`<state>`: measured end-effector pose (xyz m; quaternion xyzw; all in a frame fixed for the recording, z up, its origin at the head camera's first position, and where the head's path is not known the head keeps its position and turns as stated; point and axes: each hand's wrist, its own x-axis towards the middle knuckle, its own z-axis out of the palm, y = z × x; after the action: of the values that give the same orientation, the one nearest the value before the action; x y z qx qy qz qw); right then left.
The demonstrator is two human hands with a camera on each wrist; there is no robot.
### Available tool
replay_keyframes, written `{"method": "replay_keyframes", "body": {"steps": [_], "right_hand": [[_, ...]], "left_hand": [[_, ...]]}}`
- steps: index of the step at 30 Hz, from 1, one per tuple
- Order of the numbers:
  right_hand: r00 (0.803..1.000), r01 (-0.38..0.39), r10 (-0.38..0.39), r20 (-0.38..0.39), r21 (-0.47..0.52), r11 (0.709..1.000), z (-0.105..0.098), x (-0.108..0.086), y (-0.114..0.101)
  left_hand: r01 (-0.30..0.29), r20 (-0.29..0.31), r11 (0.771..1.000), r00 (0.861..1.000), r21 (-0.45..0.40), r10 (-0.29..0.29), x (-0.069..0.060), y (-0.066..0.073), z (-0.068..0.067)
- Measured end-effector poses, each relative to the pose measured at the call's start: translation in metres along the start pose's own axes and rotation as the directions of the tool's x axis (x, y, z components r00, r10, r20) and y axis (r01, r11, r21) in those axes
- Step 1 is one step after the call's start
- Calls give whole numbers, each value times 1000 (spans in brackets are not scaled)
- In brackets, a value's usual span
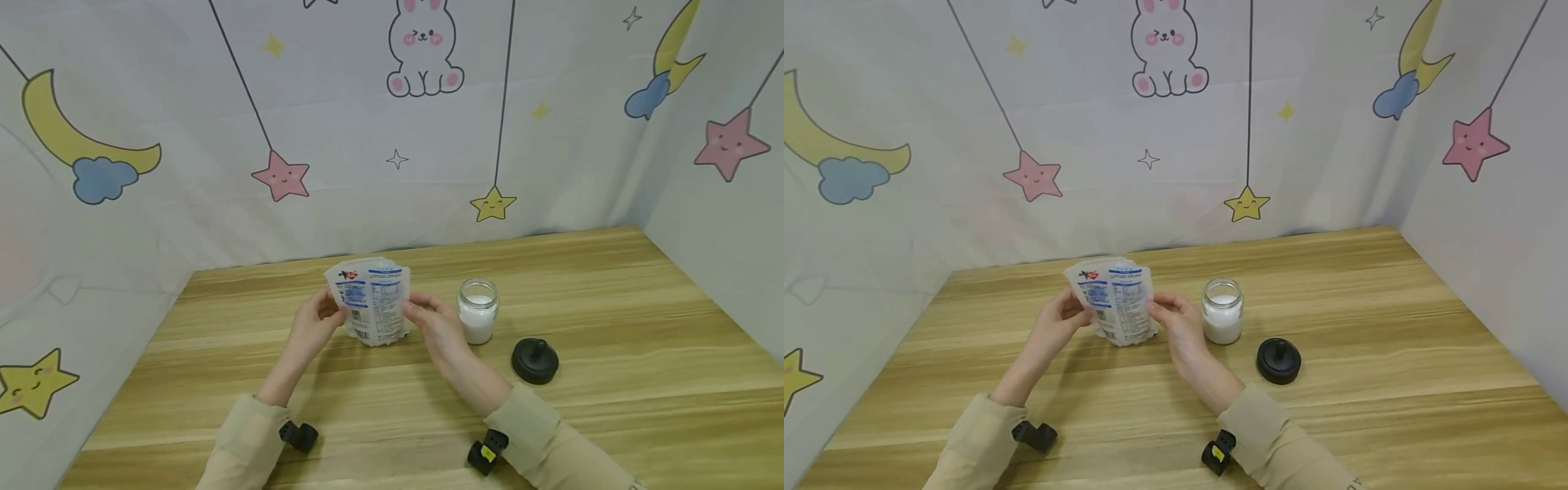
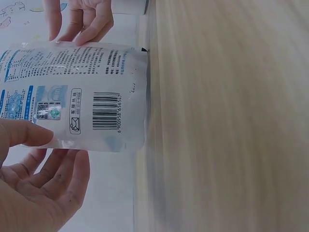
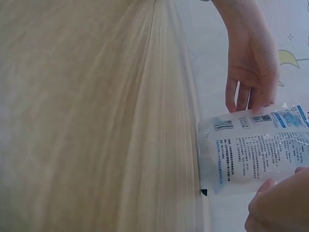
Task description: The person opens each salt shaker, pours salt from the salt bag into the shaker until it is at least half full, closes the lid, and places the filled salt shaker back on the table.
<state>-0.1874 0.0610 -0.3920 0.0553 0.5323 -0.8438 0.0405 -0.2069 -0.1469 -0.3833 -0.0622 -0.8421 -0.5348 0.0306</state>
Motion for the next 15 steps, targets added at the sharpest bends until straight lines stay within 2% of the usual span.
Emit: {"method": "replay_keyframes", "body": {"steps": [4, 11, 15], "right_hand": [[1000, 3, -3, 0, -6, 1000, 1, -1, 0], [1000, -6, 6, 17, -41, 999, -1, -2, 1], [999, -5, 6, 31, -39, 999, -2, -2, 1]], "left_hand": [[16, -1, 1000, 1000, 11, -16, 0, 0, -1], [-6, -7, 1000, 1000, 20, 6, -1, 0, -2], [7, -12, 999, 1000, 35, -7, -2, 0, -2]]}}
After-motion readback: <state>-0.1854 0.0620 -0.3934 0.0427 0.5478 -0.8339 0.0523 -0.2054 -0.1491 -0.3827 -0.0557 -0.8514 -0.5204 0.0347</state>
